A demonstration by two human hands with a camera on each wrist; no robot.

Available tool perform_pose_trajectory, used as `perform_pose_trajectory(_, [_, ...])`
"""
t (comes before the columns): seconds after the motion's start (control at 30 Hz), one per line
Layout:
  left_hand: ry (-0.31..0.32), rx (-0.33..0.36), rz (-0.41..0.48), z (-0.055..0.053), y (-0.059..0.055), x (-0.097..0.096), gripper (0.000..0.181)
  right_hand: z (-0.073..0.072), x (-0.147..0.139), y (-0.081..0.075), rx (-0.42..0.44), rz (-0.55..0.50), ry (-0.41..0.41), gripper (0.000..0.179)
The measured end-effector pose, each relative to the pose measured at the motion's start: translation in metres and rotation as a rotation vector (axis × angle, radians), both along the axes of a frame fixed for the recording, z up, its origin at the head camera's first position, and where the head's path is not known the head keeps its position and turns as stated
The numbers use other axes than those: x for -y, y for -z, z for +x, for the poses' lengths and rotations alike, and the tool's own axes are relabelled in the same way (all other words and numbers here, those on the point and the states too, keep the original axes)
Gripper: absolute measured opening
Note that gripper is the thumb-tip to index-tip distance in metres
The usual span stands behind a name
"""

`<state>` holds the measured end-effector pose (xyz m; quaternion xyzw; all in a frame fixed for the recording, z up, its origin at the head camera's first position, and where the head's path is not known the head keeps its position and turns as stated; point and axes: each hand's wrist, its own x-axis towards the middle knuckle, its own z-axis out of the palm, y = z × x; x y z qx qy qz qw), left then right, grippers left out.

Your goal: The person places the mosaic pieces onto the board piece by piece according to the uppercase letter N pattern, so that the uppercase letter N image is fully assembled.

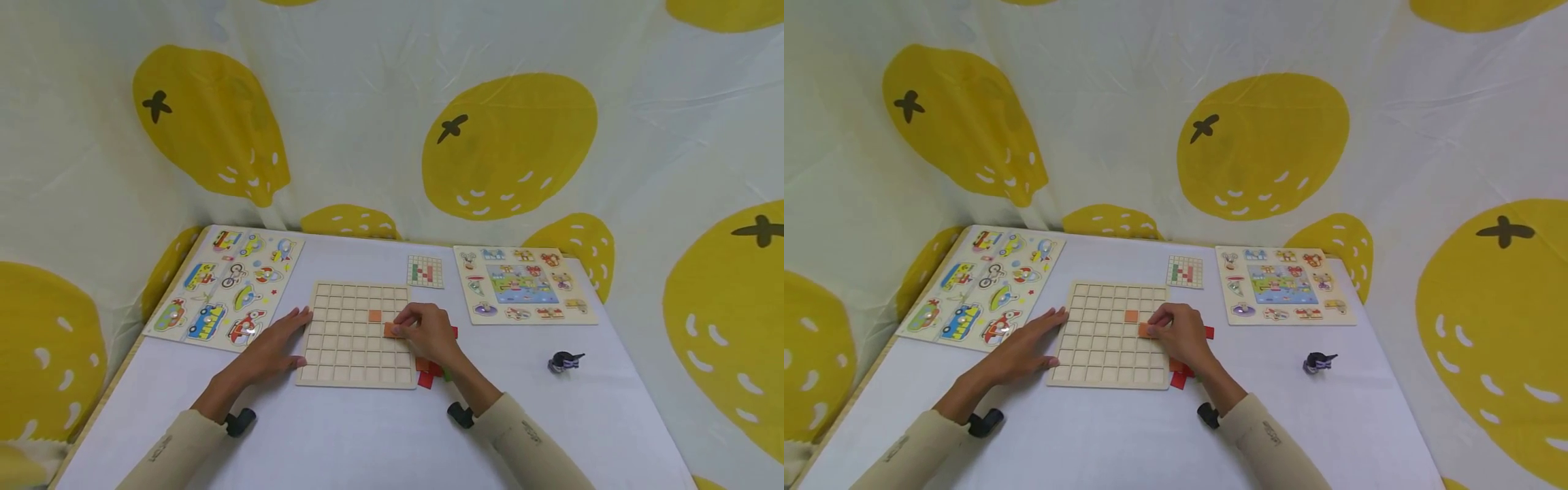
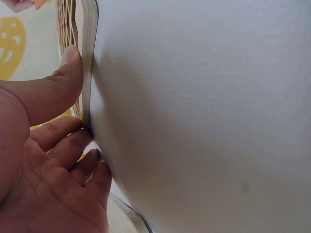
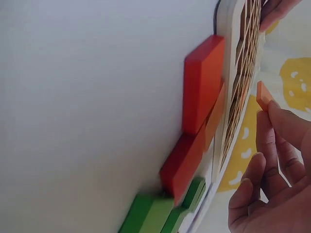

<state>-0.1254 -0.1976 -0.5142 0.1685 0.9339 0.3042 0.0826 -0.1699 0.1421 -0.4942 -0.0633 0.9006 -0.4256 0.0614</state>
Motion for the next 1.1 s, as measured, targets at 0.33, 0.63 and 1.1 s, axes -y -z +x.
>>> perform_pose_trajectory(0.33, [0.012, -0.028, 0.001, -0.001, -0.003, -0.001, 0.093, -0.005, 0.019, 0.005, 0.025, 0.023, -0.007, 0.011])
perform_pose_trajectory(0.63, [-0.003, -0.002, 0.002, -0.001, -0.004, -0.003, 0.093, -0.008, 0.032, 0.003, 0.009, 0.082, -0.045, 0.009])
perform_pose_trajectory(1.1, [0.003, 0.000, 0.008, -0.001, 0.000, -0.002, 0.095, -0.011, 0.036, 0.004, -0.027, 0.169, -0.074, 0.007])
